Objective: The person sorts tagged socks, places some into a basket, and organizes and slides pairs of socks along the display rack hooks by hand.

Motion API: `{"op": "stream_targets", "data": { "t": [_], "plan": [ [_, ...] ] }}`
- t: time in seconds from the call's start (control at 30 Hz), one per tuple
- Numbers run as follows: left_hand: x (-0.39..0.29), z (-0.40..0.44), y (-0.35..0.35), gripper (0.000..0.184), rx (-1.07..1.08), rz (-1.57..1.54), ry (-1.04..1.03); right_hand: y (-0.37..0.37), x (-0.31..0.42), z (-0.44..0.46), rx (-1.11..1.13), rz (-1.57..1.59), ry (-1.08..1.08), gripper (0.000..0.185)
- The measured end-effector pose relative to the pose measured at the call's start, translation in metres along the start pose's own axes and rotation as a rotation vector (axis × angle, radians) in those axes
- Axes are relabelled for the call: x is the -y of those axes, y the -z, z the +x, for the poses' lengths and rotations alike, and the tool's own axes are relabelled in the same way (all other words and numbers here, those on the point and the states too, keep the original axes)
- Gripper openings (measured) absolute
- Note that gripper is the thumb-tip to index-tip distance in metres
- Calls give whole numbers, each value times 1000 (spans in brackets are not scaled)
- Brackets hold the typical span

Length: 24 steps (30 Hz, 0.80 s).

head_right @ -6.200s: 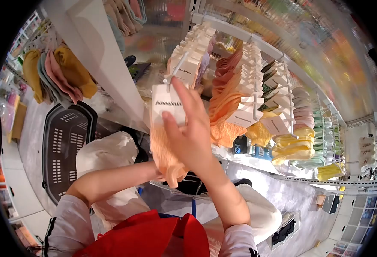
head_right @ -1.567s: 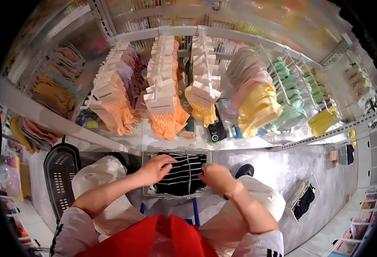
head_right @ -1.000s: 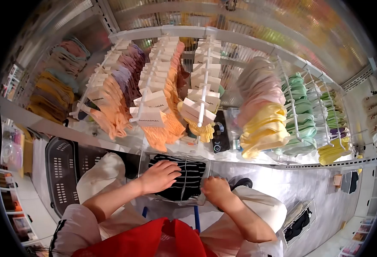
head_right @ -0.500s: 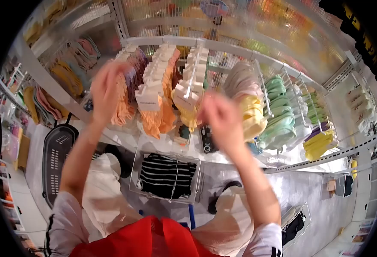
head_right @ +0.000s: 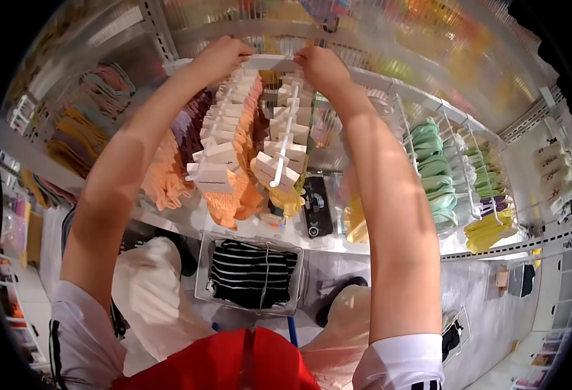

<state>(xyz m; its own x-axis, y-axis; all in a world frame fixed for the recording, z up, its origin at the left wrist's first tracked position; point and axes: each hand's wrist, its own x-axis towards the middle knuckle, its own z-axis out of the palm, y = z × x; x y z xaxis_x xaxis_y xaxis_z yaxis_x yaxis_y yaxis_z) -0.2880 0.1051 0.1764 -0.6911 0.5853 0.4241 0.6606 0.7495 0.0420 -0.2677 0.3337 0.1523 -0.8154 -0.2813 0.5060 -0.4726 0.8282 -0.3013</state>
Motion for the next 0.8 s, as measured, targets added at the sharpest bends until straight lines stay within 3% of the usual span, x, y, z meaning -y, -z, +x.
{"op": "stream_targets", "data": {
  "t": [0.17, 0.23, 0.33, 0.4, 0.47, 0.57, 0.67, 0.8],
  "plan": [
    [-8, 4, 0, 12, 20, 224, -87, 3, -2, 12, 106, 15, 44, 23],
    [-12, -1, -1, 14, 64, 218, -58, 13, 10, 18, 250, -47, -73, 21],
    [-39, -30, 22, 15, 79, -128, 184, 22, 25, 27, 365, -332, -67, 20],
    [-62, -69, 31, 13, -518, -150, -16, 17, 30, 24, 367, -474, -7, 20],
    [-90, -121, 62, 12, -542, -382, 39, 13, 32, 22, 334, -521, 62, 21],
    [-111, -179, 58, 13, -656, -378, 10, 13, 51, 34, 327, -342, 52, 23],
    [-120, -195, 47, 15, -675, -477, 38, -11, 61, 55, 196, 100, -56, 25],
    [-122, -197, 37, 21, -649, -497, -71, -46, 63, 71, 240, 20, 1, 27]
  ]
}}
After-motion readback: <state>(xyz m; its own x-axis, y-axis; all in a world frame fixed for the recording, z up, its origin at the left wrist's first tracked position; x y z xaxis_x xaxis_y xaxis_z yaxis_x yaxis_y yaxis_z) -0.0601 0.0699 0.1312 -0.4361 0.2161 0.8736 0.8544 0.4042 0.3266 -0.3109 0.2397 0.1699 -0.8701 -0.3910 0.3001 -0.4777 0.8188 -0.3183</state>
